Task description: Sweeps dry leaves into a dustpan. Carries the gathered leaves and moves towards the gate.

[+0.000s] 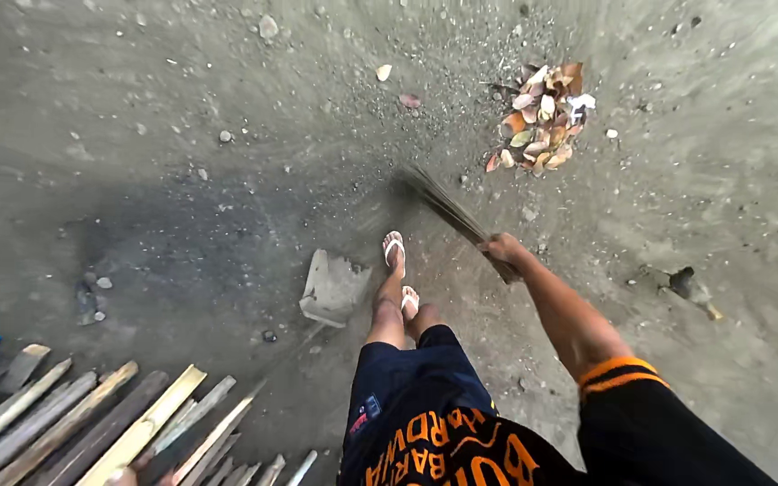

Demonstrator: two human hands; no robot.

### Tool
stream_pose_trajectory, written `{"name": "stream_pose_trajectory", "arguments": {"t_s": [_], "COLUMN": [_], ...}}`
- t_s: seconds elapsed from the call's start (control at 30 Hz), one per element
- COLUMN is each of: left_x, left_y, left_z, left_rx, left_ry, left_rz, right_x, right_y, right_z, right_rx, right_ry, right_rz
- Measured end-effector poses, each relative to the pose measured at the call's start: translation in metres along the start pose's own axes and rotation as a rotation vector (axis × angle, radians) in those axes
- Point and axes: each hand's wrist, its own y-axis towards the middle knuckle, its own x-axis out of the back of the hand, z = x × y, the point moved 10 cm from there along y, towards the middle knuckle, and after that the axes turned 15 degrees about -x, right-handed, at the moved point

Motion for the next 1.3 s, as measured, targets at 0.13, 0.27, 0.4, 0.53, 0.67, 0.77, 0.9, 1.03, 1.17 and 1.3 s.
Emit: {"name": "stream_pose_trajectory", "arguments": {"t_s": [0.13,0.27,0.4,0.53,0.67,0.77,0.9,1.03,1.17,1.3], "left_x": [-0.103,-0.176,-0.246,-0.314,-0.384,-0.419,-0.455,-0.498,-0.574,-0.67], "left_y": [-0.006,0.0,-0.006,-0.021,-0.045,-0.063,-0.082,-0.11,-0.161,-0.233], "left_z": [-0.086,-0.132,-0.158,-0.195,-0.187,-0.202,-0.287,-0.367,-0.438,-0.487], "left_rx": [-0.042,-0.108,-0.212,-0.443,-0.544,-0.465,-0.521,-0.655,-0.815,-0.986], "left_ry": [-0.017,-0.039,0.029,0.026,-0.094,-0.089,-0.119,-0.178,-0.197,-0.241], "left_rz": [0.014,0.054,0.13,0.275,0.506,0.385,0.397,0.496,0.767,1.007], "right_x": [0.062,0.063,0.055,0.078,0.11,0.128,0.178,0.226,0.248,0.261], "right_y": [-0.071,-0.118,-0.075,0.011,0.086,0.11,0.085,0.042,0.0,-0.005], "right_z": [-0.019,0.076,0.235,0.352,0.314,0.183,0.052,-0.029,-0.093,-0.136], "right_rx": [-0.03,0.07,0.245,0.27,0.086,-0.011,-0.094,-0.116,-0.13,-0.191], "right_ry": [0.141,0.445,0.57,0.606,0.747,0.759,0.841,0.849,0.997,0.992], "right_rz": [-0.046,0.112,0.297,0.328,0.261,0.186,0.158,0.135,0.15,0.089]}}
